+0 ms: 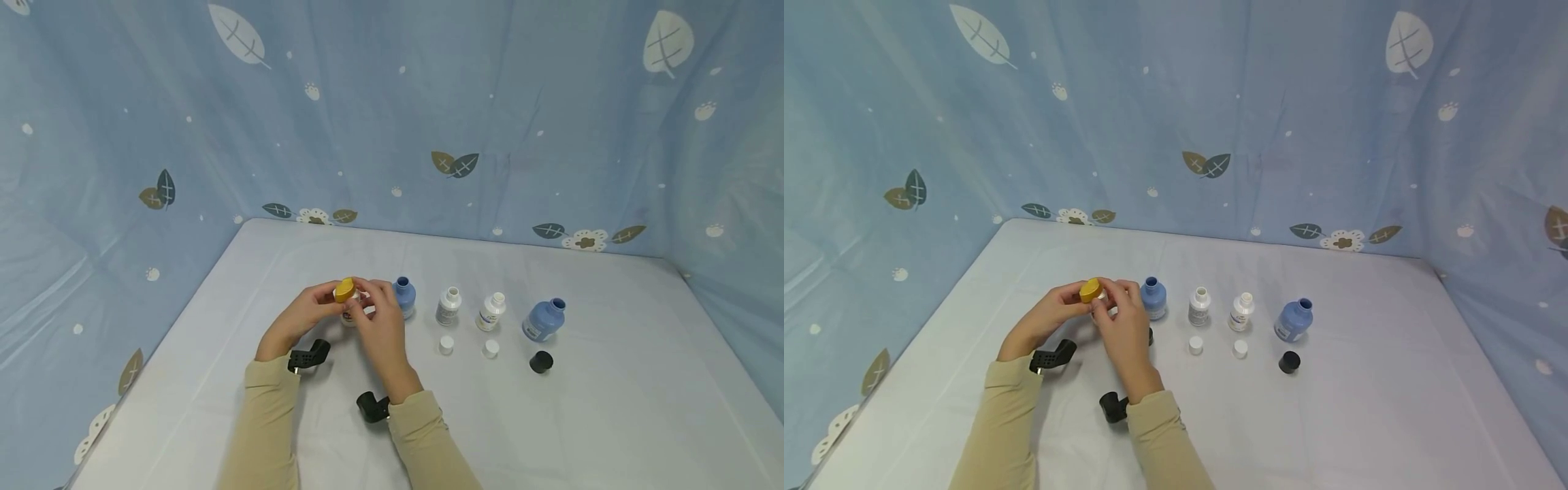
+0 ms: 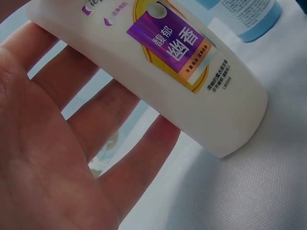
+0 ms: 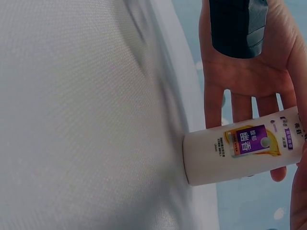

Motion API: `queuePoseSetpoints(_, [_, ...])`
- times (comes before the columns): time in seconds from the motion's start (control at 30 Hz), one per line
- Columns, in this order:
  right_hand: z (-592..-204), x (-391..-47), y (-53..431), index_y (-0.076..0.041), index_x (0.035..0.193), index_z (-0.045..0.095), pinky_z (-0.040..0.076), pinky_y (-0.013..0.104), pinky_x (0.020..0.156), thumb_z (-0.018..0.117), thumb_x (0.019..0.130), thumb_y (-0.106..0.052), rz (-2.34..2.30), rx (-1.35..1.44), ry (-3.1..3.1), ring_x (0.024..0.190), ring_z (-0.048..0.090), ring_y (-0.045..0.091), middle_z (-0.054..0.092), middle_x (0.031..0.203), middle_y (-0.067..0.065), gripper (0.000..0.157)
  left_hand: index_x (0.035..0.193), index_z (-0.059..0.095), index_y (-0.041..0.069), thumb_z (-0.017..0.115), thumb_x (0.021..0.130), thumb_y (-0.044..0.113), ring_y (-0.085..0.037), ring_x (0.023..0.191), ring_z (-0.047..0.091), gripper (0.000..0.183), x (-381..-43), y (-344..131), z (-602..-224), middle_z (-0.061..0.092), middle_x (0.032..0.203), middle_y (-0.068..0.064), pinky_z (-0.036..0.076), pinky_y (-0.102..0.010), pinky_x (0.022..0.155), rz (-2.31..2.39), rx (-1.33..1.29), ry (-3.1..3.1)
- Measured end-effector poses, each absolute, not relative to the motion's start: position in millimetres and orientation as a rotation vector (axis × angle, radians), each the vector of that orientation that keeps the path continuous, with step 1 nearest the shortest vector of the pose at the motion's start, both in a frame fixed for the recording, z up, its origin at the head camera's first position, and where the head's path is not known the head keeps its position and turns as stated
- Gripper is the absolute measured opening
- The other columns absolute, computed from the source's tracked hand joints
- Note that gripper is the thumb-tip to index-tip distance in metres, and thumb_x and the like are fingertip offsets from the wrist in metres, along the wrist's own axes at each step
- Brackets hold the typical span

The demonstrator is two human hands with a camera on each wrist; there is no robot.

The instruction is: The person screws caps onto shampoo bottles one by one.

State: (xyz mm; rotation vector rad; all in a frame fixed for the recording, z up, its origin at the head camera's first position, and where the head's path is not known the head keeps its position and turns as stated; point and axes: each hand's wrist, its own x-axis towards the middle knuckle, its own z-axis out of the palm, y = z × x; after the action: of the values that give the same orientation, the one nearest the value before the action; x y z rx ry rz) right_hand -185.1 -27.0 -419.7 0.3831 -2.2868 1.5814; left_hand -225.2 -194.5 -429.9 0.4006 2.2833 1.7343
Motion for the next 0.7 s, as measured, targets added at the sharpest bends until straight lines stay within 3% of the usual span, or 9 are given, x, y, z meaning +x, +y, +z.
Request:
queuePoseSetpoints(0.4, [-423.3,-186.7,-26.8,-0.023,0.126,0.050,0.046,0.022,0.058,0.061,0.086,-0.022,1.574,0.429,-2.290,0.068,0.051,0.007,0.045,0.126,-0.010,0.042,0.118,0.056,0.010,0.063,0.084,0.020,-0.021,0.106,0.051,0.036,-224.0,-192.8,-429.4,0.055,0.117,-0.007,0.037,-0.040,0.090,1.773,0.502,2.208])
queuePoseSetpoints(0.7, [-421.3,-185.3,-28.2,-0.025,0.124,0.051,0.046,0.022,0.058,0.061,0.085,-0.024,1.584,0.449,-2.299,0.069,0.051,0.007,0.050,0.120,-0.010,0.040,0.119,0.055,0.006,0.059,0.085,0.010,-0.021,0.104,0.051,0.034,-222.3,-193.7,-428.1,0.055,0.115,-0.010,0.040,-0.037,0.087,1.764,0.499,2.227])
